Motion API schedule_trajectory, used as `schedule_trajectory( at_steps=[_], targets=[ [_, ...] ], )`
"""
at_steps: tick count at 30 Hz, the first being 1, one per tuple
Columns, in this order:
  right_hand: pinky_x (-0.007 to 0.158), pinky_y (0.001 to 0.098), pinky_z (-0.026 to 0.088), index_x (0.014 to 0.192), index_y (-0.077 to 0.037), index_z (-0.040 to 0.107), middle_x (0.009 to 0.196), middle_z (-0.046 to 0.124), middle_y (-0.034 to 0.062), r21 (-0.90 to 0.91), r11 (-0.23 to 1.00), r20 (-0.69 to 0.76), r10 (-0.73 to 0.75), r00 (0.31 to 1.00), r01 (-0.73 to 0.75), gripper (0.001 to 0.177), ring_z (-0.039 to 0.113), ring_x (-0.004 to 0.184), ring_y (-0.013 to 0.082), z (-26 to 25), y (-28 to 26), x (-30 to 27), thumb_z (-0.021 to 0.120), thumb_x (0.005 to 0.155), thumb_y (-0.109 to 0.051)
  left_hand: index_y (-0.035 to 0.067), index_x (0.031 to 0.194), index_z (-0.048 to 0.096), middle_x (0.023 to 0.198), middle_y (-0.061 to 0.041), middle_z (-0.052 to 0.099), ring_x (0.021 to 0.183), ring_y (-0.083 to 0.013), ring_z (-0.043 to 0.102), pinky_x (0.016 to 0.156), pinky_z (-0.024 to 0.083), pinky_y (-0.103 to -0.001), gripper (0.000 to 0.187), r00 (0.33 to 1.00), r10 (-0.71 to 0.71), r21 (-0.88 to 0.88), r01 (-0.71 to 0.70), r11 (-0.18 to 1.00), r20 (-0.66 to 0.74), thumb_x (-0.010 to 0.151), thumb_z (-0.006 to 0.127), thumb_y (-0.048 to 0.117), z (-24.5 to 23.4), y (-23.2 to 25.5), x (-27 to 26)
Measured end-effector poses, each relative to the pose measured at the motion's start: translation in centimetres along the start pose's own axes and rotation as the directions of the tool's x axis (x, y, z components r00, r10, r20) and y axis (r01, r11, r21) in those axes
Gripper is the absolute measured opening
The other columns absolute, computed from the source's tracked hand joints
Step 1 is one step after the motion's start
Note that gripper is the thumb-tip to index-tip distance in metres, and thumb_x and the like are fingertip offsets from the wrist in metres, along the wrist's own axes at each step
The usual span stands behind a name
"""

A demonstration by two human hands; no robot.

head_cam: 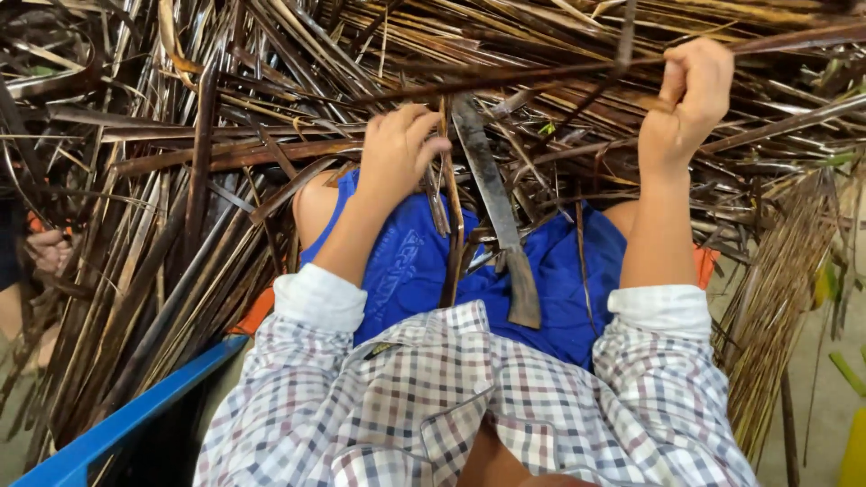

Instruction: Stripping the leafy parts from palm leaf midribs using a machete

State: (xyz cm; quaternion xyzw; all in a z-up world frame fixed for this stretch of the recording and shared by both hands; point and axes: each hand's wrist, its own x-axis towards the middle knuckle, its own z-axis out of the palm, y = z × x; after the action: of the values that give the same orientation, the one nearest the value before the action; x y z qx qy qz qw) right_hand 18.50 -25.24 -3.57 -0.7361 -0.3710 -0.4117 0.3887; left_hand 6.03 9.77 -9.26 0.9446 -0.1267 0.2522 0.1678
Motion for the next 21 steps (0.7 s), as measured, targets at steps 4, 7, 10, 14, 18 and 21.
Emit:
schedule_trajectory(
  at_steps=[4, 7, 10, 14, 18, 21],
  targets=[
    [0.082, 0.0447, 0.046, 0.100, 0.010, 0.059, 0.098, 0.056, 0.0221, -0.038, 0.999, 0.029, 0.012, 1.000, -0.011, 0.021, 0.053, 0.091, 0.0360, -1.3, -1.2, 2.2, 0.042, 0.112, 0.006, 0.013, 0.128, 0.057, 0.127, -0.011, 0.053, 0.112, -0.0346, 0.057, 0.091, 0.048, -0.049, 0.034, 0.999, -0.008, 0.003, 0.008, 1.000, -0.033, 0.104, 0.063, 0.036, -0.9, 1.0, -0.9],
    [0.083, 0.0449, 0.043, 0.100, 0.009, 0.056, 0.099, 0.055, 0.0219, -0.028, 0.999, 0.058, 0.048, 0.997, -0.046, 0.019, 0.051, 0.093, 0.0356, -1.8, -2.0, 2.6, 0.040, 0.106, 0.016, 0.009, 0.107, 0.063, 0.093, -0.011, 0.055, 0.078, -0.0323, 0.055, 0.068, 0.043, -0.044, 0.006, 0.985, 0.098, -0.190, -0.124, 0.974, -0.141, 0.102, 0.064, 0.012, -4.3, 3.0, -0.2],
    [0.081, 0.0435, 0.044, 0.096, 0.008, 0.059, 0.097, 0.056, 0.0202, -0.081, 0.994, 0.011, 0.072, 0.997, -0.071, 0.023, 0.053, 0.093, 0.0340, -1.8, -1.6, 2.2, 0.043, 0.093, 0.024, 0.013, 0.096, 0.068, 0.088, -0.006, 0.068, 0.078, -0.0277, 0.063, 0.068, 0.045, -0.042, 0.011, 0.978, 0.045, -0.473, 0.057, 0.879, 0.202, 0.100, 0.059, 0.013, -8.8, 6.9, 0.1],
    [0.087, 0.0399, 0.046, 0.096, 0.006, 0.062, 0.099, 0.058, 0.0186, -0.174, 0.971, 0.103, 0.180, 0.978, -0.161, 0.015, 0.055, 0.098, 0.0318, -0.2, -0.7, 0.1, 0.050, 0.106, 0.009, 0.009, 0.115, 0.074, 0.109, -0.008, 0.078, 0.099, -0.0219, 0.075, 0.090, 0.058, -0.034, 0.028, 0.878, 0.236, -0.776, 0.208, 0.595, 0.416, 0.103, 0.058, 0.029, -12.5, 10.2, -1.2],
    [0.086, 0.0431, 0.046, 0.101, 0.010, 0.059, 0.104, 0.055, 0.0207, -0.005, 0.983, 0.213, 0.180, 0.960, -0.183, 0.013, 0.055, 0.099, 0.0353, 0.4, -2.2, -1.5, 0.050, 0.110, 0.007, 0.002, 0.110, 0.066, 0.110, -0.018, 0.071, 0.101, -0.0367, 0.067, 0.092, 0.053, -0.053, 0.040, 0.993, 0.116, -0.363, -0.117, 0.925, -0.023, 0.106, 0.051, 0.039, -10.1, 8.2, -1.3],
    [0.086, 0.0465, 0.046, 0.104, 0.009, 0.054, 0.105, 0.053, 0.0237, 0.043, 0.982, 0.321, 0.162, 0.933, -0.185, 0.010, 0.052, 0.097, 0.0379, 0.2, -3.0, -1.0, 0.048, 0.110, 0.013, 0.010, 0.149, 0.051, 0.152, -0.016, 0.049, 0.140, -0.0420, 0.044, 0.100, 0.043, -0.057, 0.071, 0.966, -0.111, 0.080, 0.095, 0.992, 0.233, 0.093, 0.075, 0.048, -6.1, 5.7, -4.4]
  ],
)
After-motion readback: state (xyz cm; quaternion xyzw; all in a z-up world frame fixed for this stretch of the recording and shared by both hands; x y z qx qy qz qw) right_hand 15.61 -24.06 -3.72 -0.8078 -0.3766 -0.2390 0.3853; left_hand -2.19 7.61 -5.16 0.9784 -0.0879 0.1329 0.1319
